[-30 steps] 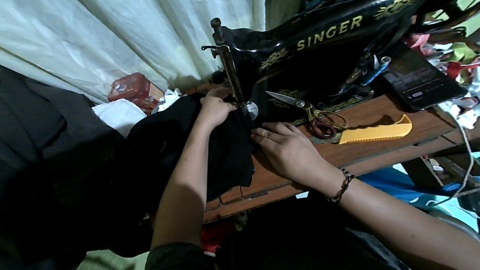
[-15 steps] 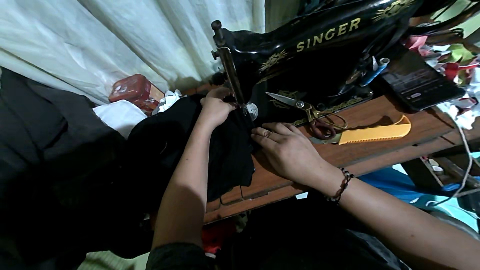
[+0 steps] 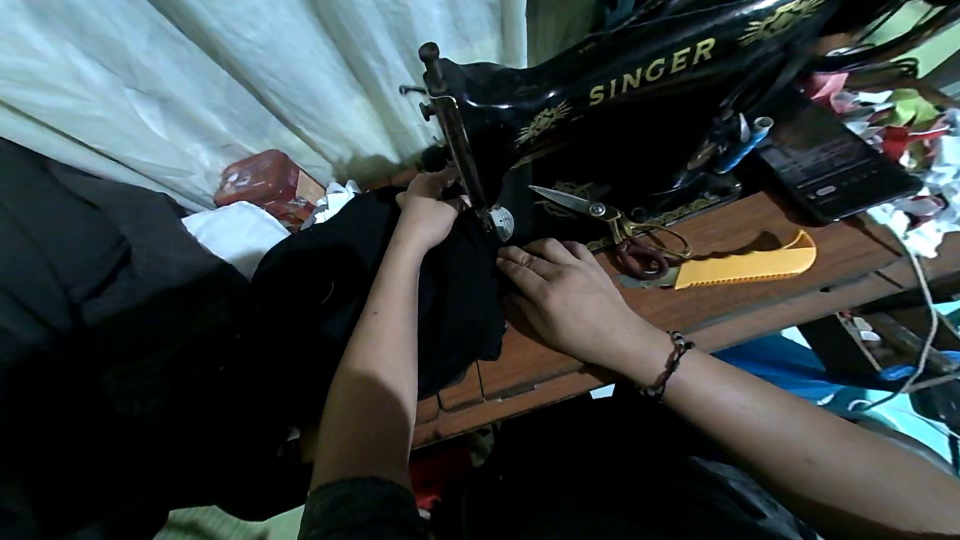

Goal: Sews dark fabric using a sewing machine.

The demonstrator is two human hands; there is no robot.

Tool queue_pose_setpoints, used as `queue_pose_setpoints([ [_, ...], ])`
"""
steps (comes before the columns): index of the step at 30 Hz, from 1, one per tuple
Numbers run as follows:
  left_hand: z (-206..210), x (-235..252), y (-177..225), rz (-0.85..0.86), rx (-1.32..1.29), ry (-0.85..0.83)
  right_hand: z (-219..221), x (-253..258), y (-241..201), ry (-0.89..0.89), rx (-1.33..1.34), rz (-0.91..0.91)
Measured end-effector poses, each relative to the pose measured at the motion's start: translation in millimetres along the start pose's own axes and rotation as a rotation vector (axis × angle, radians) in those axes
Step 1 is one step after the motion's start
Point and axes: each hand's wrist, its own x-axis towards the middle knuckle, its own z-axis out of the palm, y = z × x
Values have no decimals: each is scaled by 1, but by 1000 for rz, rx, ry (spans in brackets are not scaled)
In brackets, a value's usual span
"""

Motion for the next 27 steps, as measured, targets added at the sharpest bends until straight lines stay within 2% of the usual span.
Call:
queue_pose_setpoints([
  [6, 0, -2, 2, 49, 32, 33, 1, 2, 0, -10, -16, 5],
  [10, -8, -2, 5, -36, 37, -48, 2, 3, 0, 4, -4, 16],
  [17, -19, -1, 3, -27, 173, -105, 2, 1, 2, 13, 10, -23],
  [24, -18, -3, 0, 66, 104, -63, 2, -1, 1, -5, -17, -47],
  [27, -15, -2, -14, 193, 102, -9, 2, -3, 2, 16, -11, -68],
])
